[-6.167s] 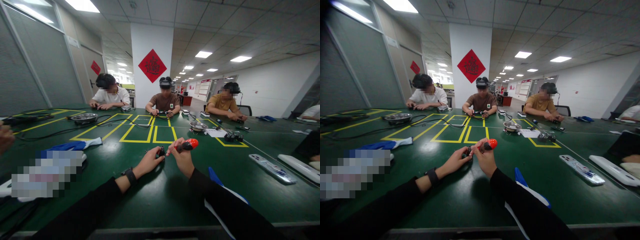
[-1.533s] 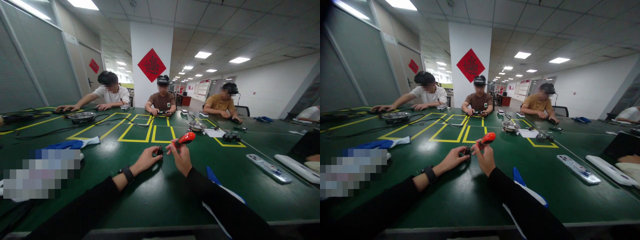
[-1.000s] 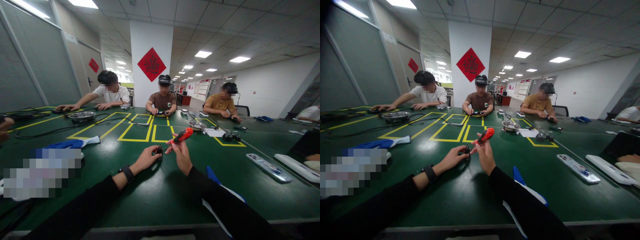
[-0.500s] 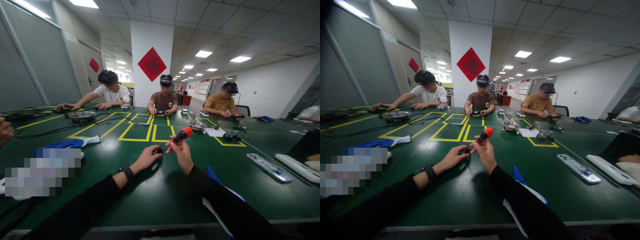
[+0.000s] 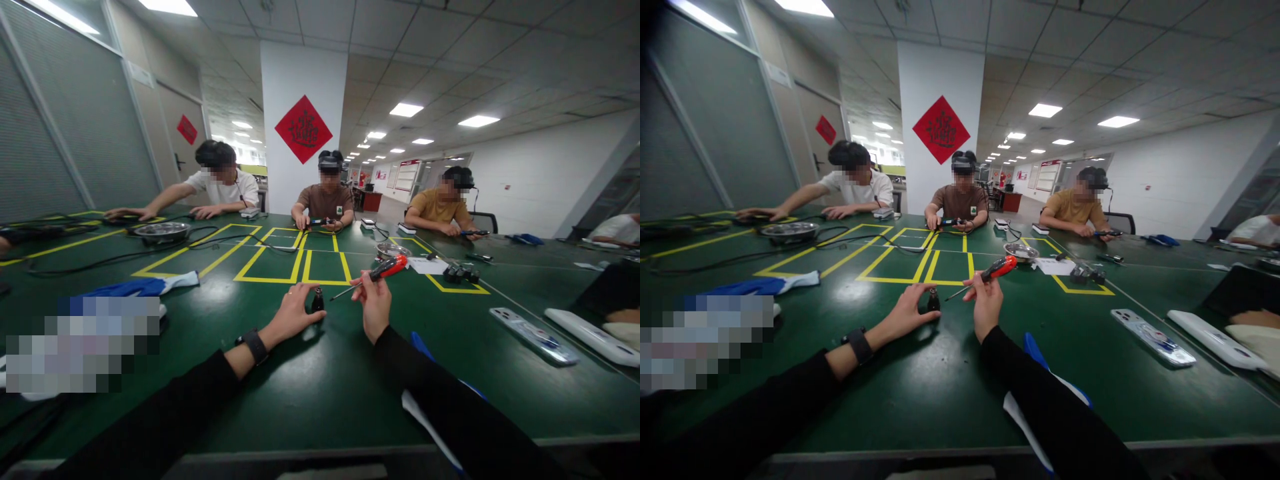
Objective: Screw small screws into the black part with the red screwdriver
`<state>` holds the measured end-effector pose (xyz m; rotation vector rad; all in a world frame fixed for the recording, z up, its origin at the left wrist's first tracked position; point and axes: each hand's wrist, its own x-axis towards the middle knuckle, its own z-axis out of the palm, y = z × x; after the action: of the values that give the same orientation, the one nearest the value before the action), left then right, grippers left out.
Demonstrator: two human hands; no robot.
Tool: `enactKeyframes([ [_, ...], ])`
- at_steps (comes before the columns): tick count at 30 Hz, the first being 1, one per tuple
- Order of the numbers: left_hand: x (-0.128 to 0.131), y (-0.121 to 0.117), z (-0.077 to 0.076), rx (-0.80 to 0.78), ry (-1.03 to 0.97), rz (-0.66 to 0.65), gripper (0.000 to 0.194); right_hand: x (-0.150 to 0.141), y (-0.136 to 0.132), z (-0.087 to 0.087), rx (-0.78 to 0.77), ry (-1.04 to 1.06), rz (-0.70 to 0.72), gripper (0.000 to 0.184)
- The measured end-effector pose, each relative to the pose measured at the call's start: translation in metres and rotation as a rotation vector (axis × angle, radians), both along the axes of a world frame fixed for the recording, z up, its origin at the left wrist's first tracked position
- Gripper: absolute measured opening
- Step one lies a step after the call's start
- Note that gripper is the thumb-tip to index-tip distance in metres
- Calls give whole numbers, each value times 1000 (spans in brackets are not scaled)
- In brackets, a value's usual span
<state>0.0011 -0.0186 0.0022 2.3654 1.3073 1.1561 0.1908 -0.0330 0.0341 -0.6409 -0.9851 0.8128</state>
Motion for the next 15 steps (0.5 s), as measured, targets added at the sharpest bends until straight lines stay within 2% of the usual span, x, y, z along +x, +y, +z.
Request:
enactKeyframes([
  [2, 0, 0, -1, -33, 6, -10, 60, 2, 6, -5, -56, 32, -62, 28],
  [4, 0, 1, -2, -94, -1, -93, 54, 3, 11, -9, -127, 76, -76, 32],
  [7, 1, 1, -4, -134, -16, -174, 53, 4, 14, -13, -236, 163, -66, 34],
  [11, 2, 0, -3, -98, -34, -136, 62, 6, 15, -14, -340, 230, -48, 32],
  [15, 1, 1, -1, -168, -96, -239, 52, 6, 15, -17, -367, 184, 41, 32],
])
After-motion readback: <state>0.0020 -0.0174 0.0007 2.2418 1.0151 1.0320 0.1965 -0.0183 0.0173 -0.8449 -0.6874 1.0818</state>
